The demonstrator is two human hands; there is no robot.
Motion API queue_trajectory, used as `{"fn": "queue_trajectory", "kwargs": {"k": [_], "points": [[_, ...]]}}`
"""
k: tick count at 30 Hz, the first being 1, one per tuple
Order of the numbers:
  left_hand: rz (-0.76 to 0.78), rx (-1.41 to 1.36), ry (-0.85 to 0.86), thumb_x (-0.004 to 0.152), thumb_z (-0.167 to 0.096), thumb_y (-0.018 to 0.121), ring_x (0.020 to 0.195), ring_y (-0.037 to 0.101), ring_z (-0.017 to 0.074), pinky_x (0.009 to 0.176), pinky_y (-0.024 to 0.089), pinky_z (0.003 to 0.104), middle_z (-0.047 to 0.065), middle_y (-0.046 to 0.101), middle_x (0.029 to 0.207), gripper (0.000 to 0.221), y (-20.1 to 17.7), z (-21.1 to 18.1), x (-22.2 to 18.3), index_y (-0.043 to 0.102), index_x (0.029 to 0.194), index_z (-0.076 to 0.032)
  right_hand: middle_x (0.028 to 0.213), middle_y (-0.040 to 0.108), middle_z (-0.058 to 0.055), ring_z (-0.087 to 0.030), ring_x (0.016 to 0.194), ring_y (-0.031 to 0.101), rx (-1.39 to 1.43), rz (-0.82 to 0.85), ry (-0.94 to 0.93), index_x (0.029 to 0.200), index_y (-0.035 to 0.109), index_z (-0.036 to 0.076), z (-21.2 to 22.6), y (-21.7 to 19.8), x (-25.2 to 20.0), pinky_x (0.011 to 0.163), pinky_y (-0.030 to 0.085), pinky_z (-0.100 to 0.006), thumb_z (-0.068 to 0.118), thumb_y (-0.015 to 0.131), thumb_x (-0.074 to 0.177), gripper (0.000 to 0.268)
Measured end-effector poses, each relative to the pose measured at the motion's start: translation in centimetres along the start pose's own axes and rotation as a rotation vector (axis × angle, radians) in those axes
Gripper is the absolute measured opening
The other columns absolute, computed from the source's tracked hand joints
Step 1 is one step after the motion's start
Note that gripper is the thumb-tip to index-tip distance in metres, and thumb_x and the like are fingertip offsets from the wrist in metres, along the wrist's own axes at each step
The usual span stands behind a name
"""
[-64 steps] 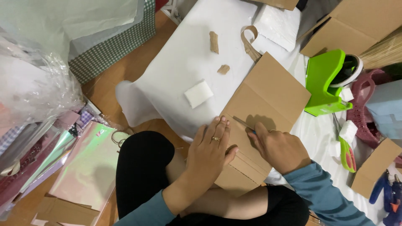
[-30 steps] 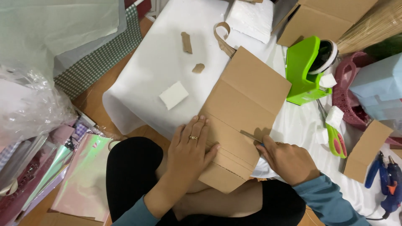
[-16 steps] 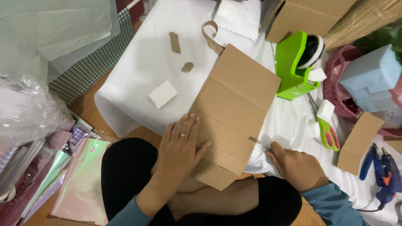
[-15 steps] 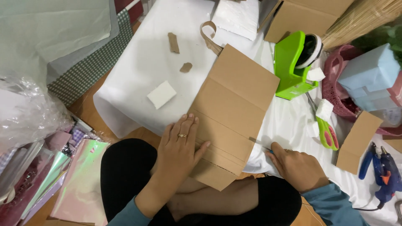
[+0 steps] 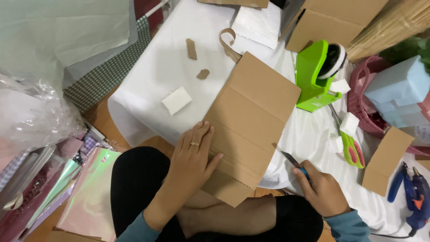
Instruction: Cutting cardboard with a utility knife and assembling pieces using a hot glue gun.
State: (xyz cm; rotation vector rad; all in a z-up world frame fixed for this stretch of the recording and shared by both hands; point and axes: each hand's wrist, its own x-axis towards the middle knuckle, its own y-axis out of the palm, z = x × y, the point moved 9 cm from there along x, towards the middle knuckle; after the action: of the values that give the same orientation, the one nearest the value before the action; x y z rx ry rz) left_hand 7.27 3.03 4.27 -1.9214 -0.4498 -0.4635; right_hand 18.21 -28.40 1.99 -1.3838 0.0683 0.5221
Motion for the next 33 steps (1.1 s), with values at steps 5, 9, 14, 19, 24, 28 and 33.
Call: {"fn": "queue_trajectory", "kwargs": {"k": [5,9,14,19,24,28,33], "points": [[-0.126,-0.306,-0.070,0.101,-0.016,0.059,0.131,0.055,0.0333,0.110,0.043,0.049,0.014,0.058,0.139,0.036,-4.3,2.8,1.5,0.059,0.134,-0.002,0.071,0.069,-0.012,-0.037,0.071,0.071,0.127,-0.041,-0.013,0.107,0.061,0.018,2.0,0.3,1.1,0.069,0.050,-0.038,0.045,0.050,0.099,0.029],[-0.240,-0.078,-0.270,0.103,-0.014,0.056,0.121,0.057,0.0351,0.095,0.046,0.049,0.014,0.061,0.135,0.035,-6.0,7.5,2.5,0.058,0.136,-0.003,0.070,0.066,-0.016,-0.043,0.072,0.066,0.165,-0.113,-0.074,0.101,0.059,0.015,5.4,-0.4,2.6,0.069,0.045,-0.042,0.042,0.052,0.101,0.028],[-0.181,0.099,-0.318,0.098,-0.037,0.070,0.114,0.055,0.0343,0.097,0.039,0.048,0.019,0.062,0.118,0.048,-4.3,10.3,2.8,0.068,0.123,0.004,0.055,0.062,-0.022,-0.041,0.065,0.069,0.193,-0.190,-0.114,0.098,0.063,0.011,9.8,-1.6,5.3,0.064,0.051,-0.048,0.046,0.065,0.098,0.035],[-0.202,0.143,-0.286,0.085,-0.033,0.083,0.113,0.055,0.0333,0.099,0.037,0.049,0.016,0.063,0.114,0.047,-3.4,10.1,2.8,0.068,0.118,-0.003,0.059,0.064,-0.024,-0.046,0.072,0.070,0.162,-0.188,-0.152,0.104,0.063,0.008,13.4,-2.2,7.5,0.068,0.051,-0.052,0.047,0.066,0.098,0.040],[-0.049,-0.241,-0.318,0.094,-0.015,0.073,0.089,0.071,0.0297,0.089,0.047,0.046,0.011,0.071,0.092,0.029,-2.5,9.5,3.4,0.062,0.119,-0.010,0.064,0.064,-0.020,-0.044,0.079,0.071,0.171,-0.101,-0.107,0.095,0.062,0.014,11.9,-0.3,9.4,0.072,0.054,-0.048,0.050,0.074,0.090,0.039],[0.012,-0.388,-0.333,0.096,-0.020,0.070,0.083,0.073,0.0320,0.078,0.055,0.044,0.011,0.071,0.091,0.027,-2.8,8.4,4.7,0.063,0.121,-0.013,0.063,0.063,-0.019,-0.043,0.078,0.071,0.191,-0.094,-0.112,0.091,0.061,0.012,12.7,-0.6,8.9,0.073,0.053,-0.048,0.046,0.076,0.088,0.037],[0.082,-0.314,-0.297,0.097,-0.021,0.067,0.073,0.072,0.0248,0.066,0.057,0.038,0.008,0.067,0.088,0.025,-2.4,7.1,6.5,0.066,0.122,-0.015,0.064,0.061,-0.017,-0.042,0.077,0.070,0.188,-0.075,-0.106,0.090,0.060,0.012,13.0,-0.5,8.2,0.071,0.051,-0.048,0.048,0.077,0.087,0.040]]}}
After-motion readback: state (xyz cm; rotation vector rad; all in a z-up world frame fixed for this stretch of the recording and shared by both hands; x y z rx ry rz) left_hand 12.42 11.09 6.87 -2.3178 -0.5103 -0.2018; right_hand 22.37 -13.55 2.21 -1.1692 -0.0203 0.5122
